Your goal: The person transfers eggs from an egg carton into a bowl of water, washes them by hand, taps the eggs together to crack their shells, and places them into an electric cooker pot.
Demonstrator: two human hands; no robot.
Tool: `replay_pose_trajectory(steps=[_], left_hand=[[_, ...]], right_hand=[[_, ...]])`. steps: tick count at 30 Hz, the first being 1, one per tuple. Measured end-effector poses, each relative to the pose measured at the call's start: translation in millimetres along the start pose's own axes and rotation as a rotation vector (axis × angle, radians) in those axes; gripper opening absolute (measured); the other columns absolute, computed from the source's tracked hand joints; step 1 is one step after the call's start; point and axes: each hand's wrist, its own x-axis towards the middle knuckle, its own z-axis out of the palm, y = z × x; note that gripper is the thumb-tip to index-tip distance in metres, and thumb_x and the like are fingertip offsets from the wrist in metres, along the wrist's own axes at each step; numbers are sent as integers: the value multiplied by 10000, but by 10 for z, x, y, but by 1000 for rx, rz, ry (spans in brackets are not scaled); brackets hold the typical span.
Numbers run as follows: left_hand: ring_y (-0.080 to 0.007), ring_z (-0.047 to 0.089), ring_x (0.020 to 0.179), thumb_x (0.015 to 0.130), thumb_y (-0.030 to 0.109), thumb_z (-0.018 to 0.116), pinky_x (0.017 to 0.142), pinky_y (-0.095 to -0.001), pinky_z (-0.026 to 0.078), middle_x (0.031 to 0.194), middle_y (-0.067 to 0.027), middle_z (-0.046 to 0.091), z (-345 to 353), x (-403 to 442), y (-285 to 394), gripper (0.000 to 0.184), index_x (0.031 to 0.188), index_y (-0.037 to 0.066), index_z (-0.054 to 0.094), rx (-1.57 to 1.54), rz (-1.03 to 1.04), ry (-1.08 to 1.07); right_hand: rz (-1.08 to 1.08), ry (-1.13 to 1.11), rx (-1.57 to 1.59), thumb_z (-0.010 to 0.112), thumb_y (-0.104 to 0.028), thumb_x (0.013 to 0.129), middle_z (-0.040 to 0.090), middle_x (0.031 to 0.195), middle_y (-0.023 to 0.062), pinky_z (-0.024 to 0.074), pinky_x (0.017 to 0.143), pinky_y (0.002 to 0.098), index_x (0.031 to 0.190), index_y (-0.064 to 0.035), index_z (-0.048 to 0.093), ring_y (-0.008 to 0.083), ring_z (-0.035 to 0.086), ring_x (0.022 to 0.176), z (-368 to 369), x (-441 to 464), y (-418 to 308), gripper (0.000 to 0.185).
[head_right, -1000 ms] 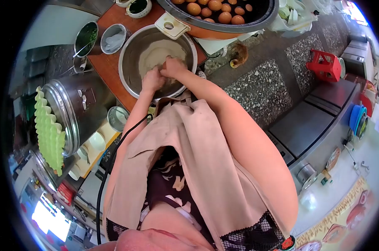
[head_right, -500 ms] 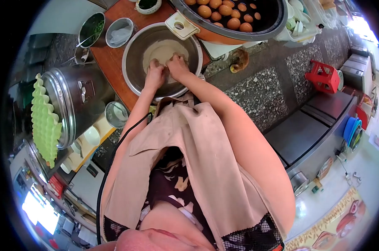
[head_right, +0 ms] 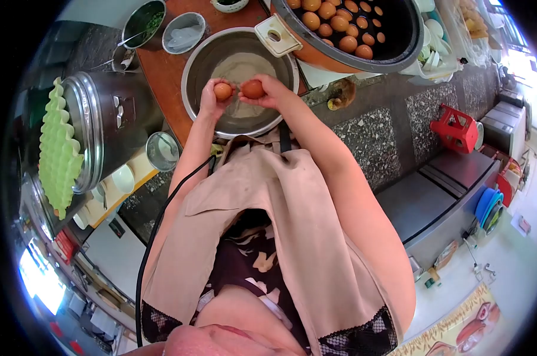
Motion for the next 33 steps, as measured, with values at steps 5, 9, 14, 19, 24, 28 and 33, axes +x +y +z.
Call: replay_pose_trajectory(steps=[5, 9, 14, 19, 24, 28, 33], left_hand=[[-242, 598, 846, 872, 253, 474, 669, -328, 481, 917, -133, 630, 59, -104, -22, 203, 866, 70, 562, -340, -34, -49], [-277, 599, 922, 922, 280, 427, 838, -390, 482, 995, -161, 625, 255, -328, 83, 289, 946, 26, 562, -286, -55, -178], [-245, 567, 1028, 965, 306, 404, 897, -392, 457, 1057, -161, 619, 389, -422, 152, 363, 1043, -4, 577, -224, 95, -283], [-161, 564, 990, 963, 273, 462, 831, -315, 454, 1071, -79, 634, 150, -270, 93, 314, 1108, 25, 589, 107, 204, -171], [-126, 586, 889, 926, 159, 513, 767, -238, 450, 1014, -41, 655, -34, -253, -168, 252, 1107, 11, 606, 458, 203, 0], [-180, 627, 862, 868, 158, 564, 763, -274, 479, 970, -105, 669, -36, -263, -267, 253, 1070, 18, 625, 895, 393, 58], [-347, 604, 920, 793, 159, 573, 795, -430, 490, 976, -173, 638, 62, -414, -191, 249, 1013, 57, 629, 1529, 606, 60]], right_hand=[[-35, -42, -240, 481, -393, 925, 615, 924, 156, 569, 667, 379, 1106, -21, 522, 292, 636, 793, 172, -219, 81, 416], [95, -76, -487, 471, -537, 904, 633, 794, 101, 560, 589, 330, 1085, -73, 542, 214, 639, 684, 488, -416, 79, 503], [-122, -21, -696, 577, -425, 867, 617, 738, 73, 521, 477, 297, 1015, -54, 587, 168, 613, 594, 796, -762, 31, 399], [-744, 99, -1004, 639, -358, 829, 629, 767, 46, 510, 544, 281, 1004, -32, 641, 140, 594, 636, 1140, -1701, -532, 370], [-1068, 948, -1654, 649, -402, 795, 660, 929, 156, 519, 753, 412, 1049, -65, 599, 322, 638, 898, 665, -1860, -1947, 424], [-764, 1048, -1871, 649, -410, 802, 577, 1131, 218, 467, 873, 452, 1243, -105, 437, 390, 555, 1057, -84, -1499, -2686, 577], [-798, 883, -1936, 712, -265, 768, 540, 1111, 313, 453, 885, 472, 1295, -55, 313, 451, 541, 1039, -406, -1266, -2829, 694]])
